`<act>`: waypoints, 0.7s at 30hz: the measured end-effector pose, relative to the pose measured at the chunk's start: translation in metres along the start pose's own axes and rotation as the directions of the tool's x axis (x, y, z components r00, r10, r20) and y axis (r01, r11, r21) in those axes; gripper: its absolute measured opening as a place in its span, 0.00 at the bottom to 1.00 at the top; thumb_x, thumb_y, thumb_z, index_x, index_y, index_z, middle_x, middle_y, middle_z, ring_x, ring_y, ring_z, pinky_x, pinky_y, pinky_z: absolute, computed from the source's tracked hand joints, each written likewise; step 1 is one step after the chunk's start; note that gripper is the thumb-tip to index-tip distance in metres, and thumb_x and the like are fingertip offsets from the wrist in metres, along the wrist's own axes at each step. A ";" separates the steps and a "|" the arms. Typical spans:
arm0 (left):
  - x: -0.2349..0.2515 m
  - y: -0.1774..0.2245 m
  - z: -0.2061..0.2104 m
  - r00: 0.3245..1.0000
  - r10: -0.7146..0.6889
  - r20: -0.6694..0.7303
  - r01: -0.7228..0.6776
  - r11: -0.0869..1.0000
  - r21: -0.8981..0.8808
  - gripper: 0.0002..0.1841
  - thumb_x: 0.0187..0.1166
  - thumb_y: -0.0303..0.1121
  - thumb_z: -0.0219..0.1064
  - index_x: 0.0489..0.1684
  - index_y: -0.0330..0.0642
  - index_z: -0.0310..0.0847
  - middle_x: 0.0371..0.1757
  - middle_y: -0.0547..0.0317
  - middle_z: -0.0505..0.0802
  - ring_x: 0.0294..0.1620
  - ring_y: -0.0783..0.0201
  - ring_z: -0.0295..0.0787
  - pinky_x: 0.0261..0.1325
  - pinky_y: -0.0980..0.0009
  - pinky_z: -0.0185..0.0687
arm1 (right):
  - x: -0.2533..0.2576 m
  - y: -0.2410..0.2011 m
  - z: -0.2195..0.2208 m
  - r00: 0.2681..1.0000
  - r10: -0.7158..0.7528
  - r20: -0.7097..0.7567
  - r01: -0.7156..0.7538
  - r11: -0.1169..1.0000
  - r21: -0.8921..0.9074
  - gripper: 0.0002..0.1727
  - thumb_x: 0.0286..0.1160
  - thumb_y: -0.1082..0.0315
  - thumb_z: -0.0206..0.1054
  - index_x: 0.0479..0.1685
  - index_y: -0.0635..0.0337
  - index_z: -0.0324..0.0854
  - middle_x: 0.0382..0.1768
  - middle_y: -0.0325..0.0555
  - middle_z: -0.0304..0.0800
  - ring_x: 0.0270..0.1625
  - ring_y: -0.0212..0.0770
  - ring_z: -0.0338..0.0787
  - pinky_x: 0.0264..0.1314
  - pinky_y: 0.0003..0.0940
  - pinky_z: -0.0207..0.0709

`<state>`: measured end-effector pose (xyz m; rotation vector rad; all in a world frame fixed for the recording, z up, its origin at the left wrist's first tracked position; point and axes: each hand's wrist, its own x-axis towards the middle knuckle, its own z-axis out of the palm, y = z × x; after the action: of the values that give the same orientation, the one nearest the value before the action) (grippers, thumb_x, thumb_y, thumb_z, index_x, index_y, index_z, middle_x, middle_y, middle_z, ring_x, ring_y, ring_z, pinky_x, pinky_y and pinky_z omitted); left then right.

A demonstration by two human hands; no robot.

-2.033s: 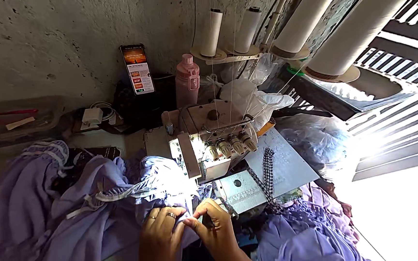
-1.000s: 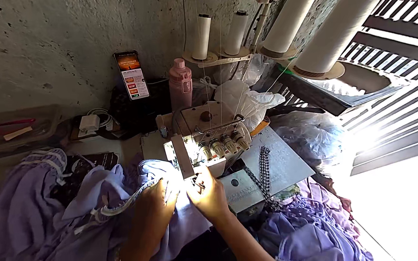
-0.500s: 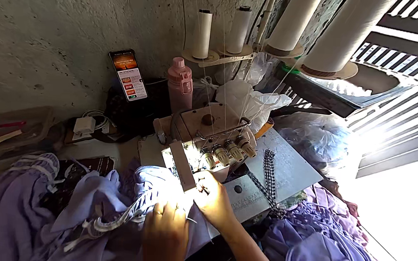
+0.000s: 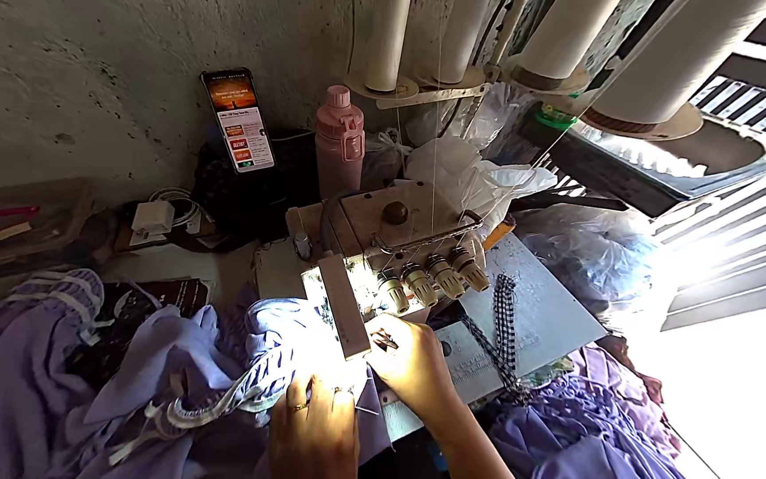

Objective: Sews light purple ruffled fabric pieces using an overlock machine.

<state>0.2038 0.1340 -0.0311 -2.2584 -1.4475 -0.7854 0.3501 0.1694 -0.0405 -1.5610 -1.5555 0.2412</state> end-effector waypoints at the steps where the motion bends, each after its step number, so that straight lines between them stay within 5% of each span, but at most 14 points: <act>1: 0.001 0.001 -0.001 1.000 -0.006 0.016 0.006 1.000 0.012 0.12 0.70 0.31 0.61 0.19 0.43 0.90 0.39 0.50 0.97 0.48 0.46 0.93 0.43 0.56 0.80 | 0.001 0.000 0.001 1.000 0.000 -0.013 0.000 1.000 -0.009 0.08 0.55 0.62 0.69 0.27 0.55 0.90 0.19 0.38 0.86 0.22 0.36 0.85 0.20 0.39 0.71; 15: -0.001 0.006 0.003 0.999 -0.017 0.033 0.014 0.996 0.084 0.14 0.71 0.30 0.63 0.40 0.49 0.98 0.44 0.54 0.99 0.53 0.46 0.93 0.54 0.54 0.80 | -0.002 -0.011 0.014 0.981 -0.013 -0.191 -0.025 0.981 -0.194 0.08 0.49 0.61 0.72 0.26 0.52 0.91 0.19 0.38 0.89 0.20 0.39 0.88 0.15 0.41 0.70; 18: -0.008 -0.001 0.008 1.000 -0.006 0.003 0.006 1.000 0.017 0.15 0.76 0.34 0.60 0.39 0.50 0.98 0.46 0.54 0.99 0.55 0.46 0.92 0.58 0.54 0.78 | -0.017 0.000 0.018 0.987 0.083 -0.137 -0.071 0.994 0.088 0.12 0.61 0.65 0.67 0.41 0.56 0.90 0.20 0.31 0.85 0.20 0.27 0.82 0.20 0.28 0.72; 21: -0.010 -0.039 0.030 0.993 0.060 -0.102 -0.084 0.966 -0.244 0.18 0.84 0.42 0.54 0.32 0.48 0.92 0.42 0.56 0.97 0.58 0.51 0.88 0.71 0.59 0.73 | -0.047 0.002 0.019 0.970 0.234 0.056 -0.220 0.764 0.607 0.14 0.73 0.68 0.72 0.52 0.61 0.76 0.23 0.28 0.85 0.17 0.17 0.78 0.17 0.14 0.73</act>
<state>0.1730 0.1598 -0.0615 -2.4028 -1.2780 -1.0867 0.3293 0.1372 -0.0736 -1.2093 -1.0983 0.7834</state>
